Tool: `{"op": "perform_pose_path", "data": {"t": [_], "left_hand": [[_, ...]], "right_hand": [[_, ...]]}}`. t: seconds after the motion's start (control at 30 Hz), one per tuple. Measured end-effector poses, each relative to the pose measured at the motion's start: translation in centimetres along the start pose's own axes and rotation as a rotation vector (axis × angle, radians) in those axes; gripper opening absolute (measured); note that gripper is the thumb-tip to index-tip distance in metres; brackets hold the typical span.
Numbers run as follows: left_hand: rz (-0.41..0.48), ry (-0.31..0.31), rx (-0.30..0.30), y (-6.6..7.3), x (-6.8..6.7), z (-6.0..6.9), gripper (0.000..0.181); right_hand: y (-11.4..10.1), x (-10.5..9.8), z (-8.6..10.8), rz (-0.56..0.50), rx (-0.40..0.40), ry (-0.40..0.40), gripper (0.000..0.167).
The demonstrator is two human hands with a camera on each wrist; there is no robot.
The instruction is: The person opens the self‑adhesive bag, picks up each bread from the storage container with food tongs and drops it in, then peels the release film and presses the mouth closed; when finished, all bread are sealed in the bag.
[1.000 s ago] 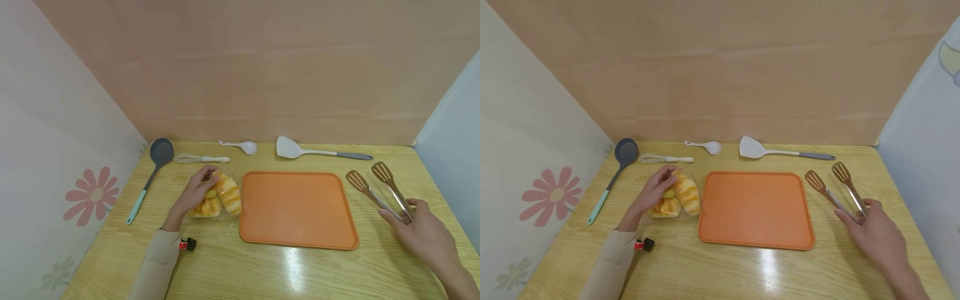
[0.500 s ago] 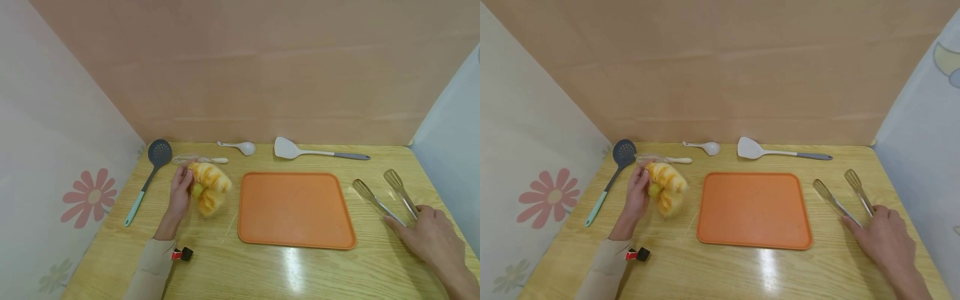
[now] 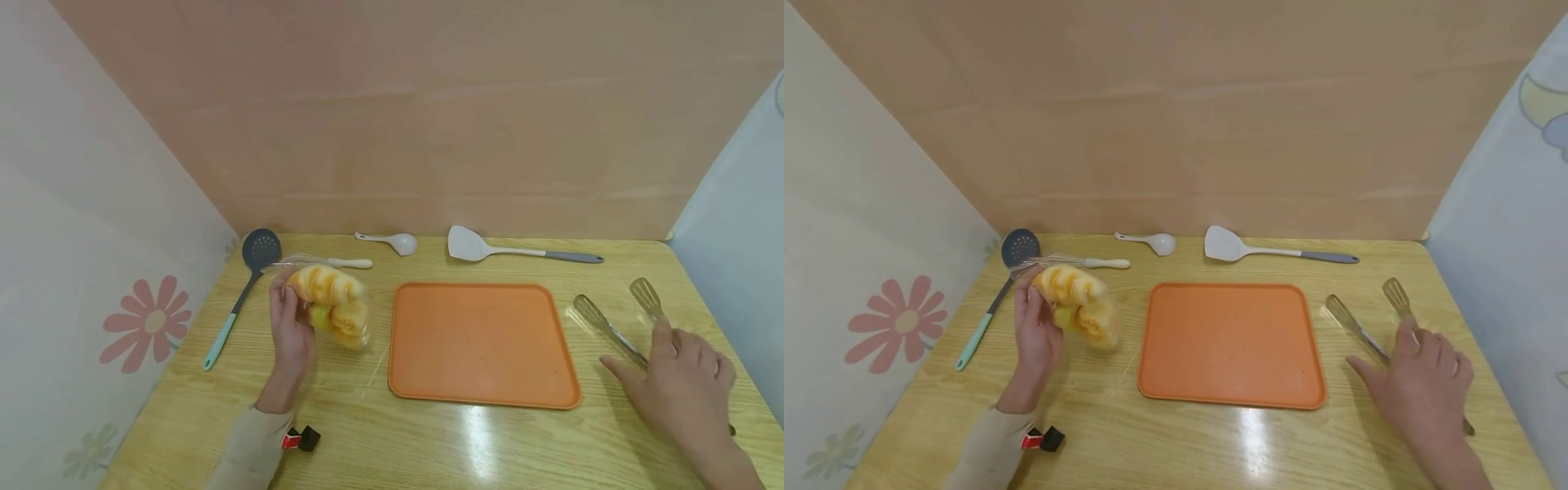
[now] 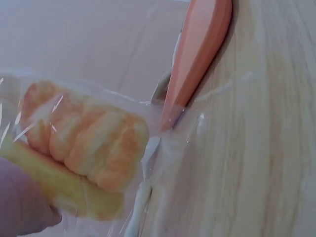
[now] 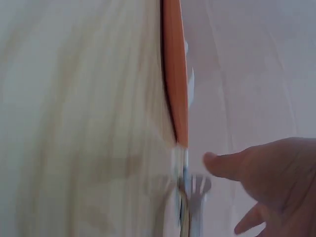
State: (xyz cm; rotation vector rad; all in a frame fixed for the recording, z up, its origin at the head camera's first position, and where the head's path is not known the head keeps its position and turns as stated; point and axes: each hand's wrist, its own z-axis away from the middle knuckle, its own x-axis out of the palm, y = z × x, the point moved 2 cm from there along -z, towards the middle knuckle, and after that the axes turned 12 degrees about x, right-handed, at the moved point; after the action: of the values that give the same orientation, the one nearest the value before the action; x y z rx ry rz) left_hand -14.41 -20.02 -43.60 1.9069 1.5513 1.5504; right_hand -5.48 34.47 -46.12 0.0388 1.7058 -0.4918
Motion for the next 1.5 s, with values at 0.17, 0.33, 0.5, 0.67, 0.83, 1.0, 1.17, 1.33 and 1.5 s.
{"op": "perform_pose_path", "data": {"t": [0.17,0.33,0.5,0.67,0.83,1.0,1.17,1.33,1.5], "left_hand": [[-0.018,0.036,0.058,0.1,1.0,0.0,0.025],[-0.044,0.096,0.079,-0.1,1.3,0.4,0.021],[-0.069,0.203,0.035,-0.8,1.2,0.6,0.02],[-0.089,0.21,0.029,-1.4,1.0,0.8,0.022],[-0.133,0.177,0.068,-1.6,1.1,1.0,0.026],[-0.176,0.108,0.108,-1.6,1.7,1.4,0.028],[-0.236,0.035,0.137,-1.6,2.0,1.6,0.026],[-0.234,0.022,0.136,-1.5,1.9,1.5,0.031],[-0.215,0.027,0.095,-1.3,1.6,1.2,0.033]], "right_hand": [[-5.7,0.0,1.9,-0.191,-0.234,0.128,0.074],[-11.8,0.5,3.7,-0.389,-0.494,0.157,0.052],[-17.6,1.5,5.6,-0.53,-0.608,0.008,0.034],[-22.2,2.4,6.3,-0.629,-0.621,-0.173,0.035],[-26.1,3.5,5.2,-0.769,-0.589,-0.294,0.03],[-29.2,4.6,3.9,-0.918,-0.512,-0.308,0.029],[-31.1,5.0,3.2,-1.109,-0.371,-0.364,0.023],[-31.9,4.8,2.4,-1.221,-0.338,-0.407,0.019],[-31.9,5.4,1.8,-1.295,-0.386,-0.529,0.019]]}}
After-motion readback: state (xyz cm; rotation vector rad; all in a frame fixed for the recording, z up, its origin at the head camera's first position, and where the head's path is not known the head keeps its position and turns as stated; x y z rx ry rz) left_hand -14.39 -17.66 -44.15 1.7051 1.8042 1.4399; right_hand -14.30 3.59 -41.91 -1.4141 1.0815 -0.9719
